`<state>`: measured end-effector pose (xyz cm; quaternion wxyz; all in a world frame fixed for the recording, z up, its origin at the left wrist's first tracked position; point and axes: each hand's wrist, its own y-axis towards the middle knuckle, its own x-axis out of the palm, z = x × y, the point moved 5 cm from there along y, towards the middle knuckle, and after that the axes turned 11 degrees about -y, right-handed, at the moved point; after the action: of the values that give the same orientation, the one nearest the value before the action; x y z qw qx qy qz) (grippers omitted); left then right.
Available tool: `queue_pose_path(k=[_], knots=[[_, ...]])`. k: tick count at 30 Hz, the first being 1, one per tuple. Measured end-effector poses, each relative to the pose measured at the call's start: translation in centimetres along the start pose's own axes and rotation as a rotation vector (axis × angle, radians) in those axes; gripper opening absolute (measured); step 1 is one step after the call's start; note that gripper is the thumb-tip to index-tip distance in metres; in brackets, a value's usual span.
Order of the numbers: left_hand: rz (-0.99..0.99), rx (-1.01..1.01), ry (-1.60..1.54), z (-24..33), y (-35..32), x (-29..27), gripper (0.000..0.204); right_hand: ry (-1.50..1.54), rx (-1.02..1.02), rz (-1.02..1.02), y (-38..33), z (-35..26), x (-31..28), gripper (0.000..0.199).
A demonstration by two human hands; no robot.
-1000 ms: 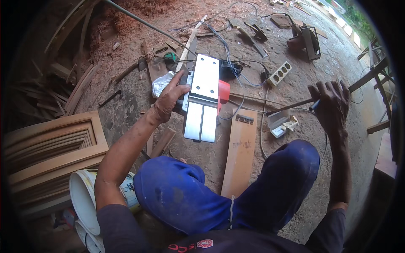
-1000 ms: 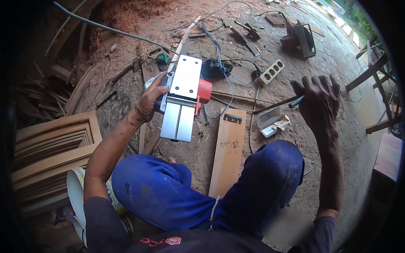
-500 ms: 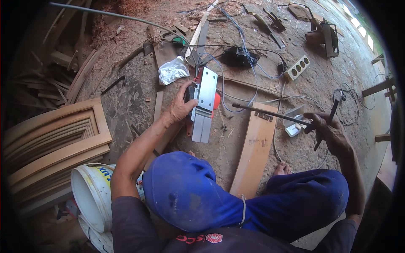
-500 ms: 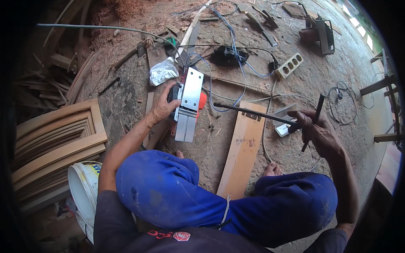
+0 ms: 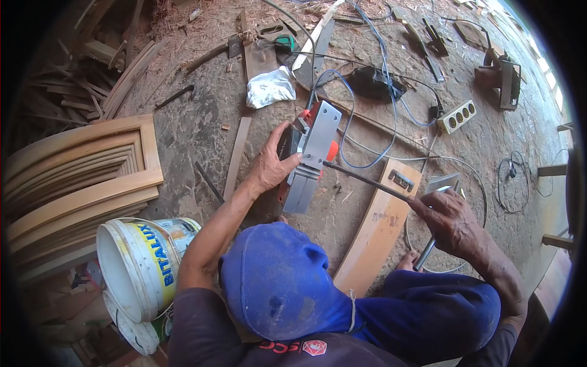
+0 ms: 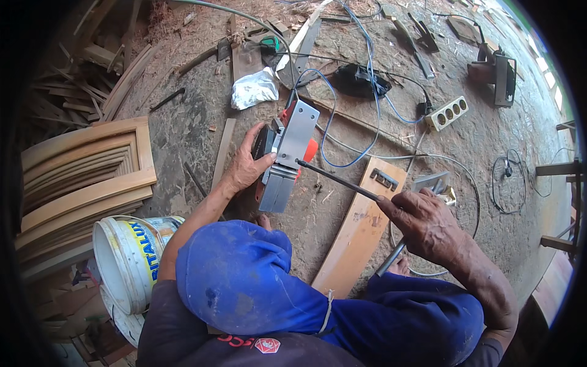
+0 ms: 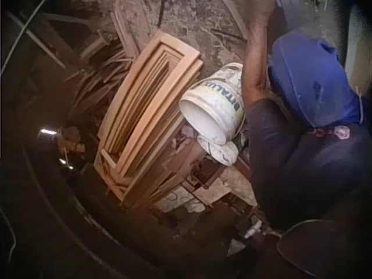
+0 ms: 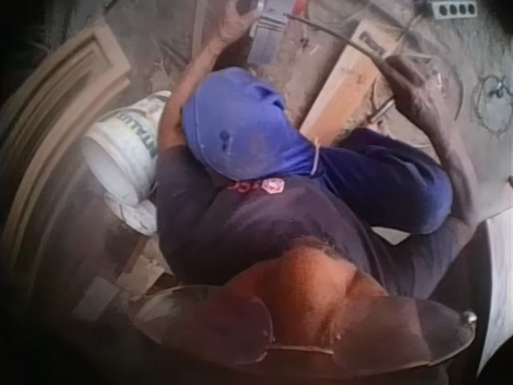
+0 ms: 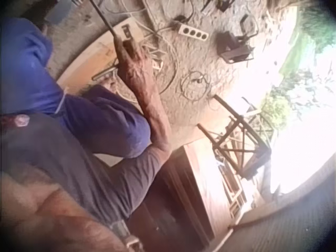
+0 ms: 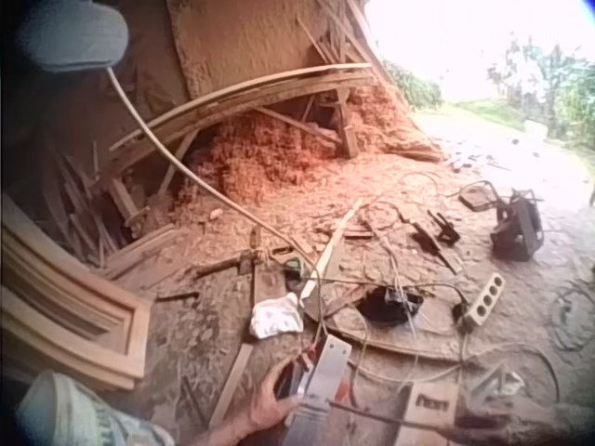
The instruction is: The person sits on the floor and assembles a handheld power tool by attaching a metal base plate to the motor housing. They use a screwdriver to tighten screws and a hammer to tap the components into alignment.
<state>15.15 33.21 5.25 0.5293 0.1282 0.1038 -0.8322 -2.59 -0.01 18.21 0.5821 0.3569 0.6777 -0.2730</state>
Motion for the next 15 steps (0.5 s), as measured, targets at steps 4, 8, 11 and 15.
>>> queue_pose_path(k=[4, 8, 11, 15], knots=[[0.133, 0.065, -0.011, -1.7, -2.7, 1.6, 0.066, -0.043, -0.092, -0.003, 1.2, -0.3, 0.3, 0.067], [0.172, 0.231, 0.128, -1.8, -3.6, 2.1, 0.061, -0.087, -0.179, 0.047, 2.0, -0.7, 0.2, 0.058], [0.126, 0.254, 0.168, -1.7, -3.6, 1.9, 0.063, -0.110, -0.203, 0.077, 2.4, -0.9, 0.0, 0.052], [0.095, 0.256, 0.196, -1.9, -3.7, 1.6, 0.066, -0.119, -0.226, 0.074, 2.8, -1.0, 0.4, 0.048]])
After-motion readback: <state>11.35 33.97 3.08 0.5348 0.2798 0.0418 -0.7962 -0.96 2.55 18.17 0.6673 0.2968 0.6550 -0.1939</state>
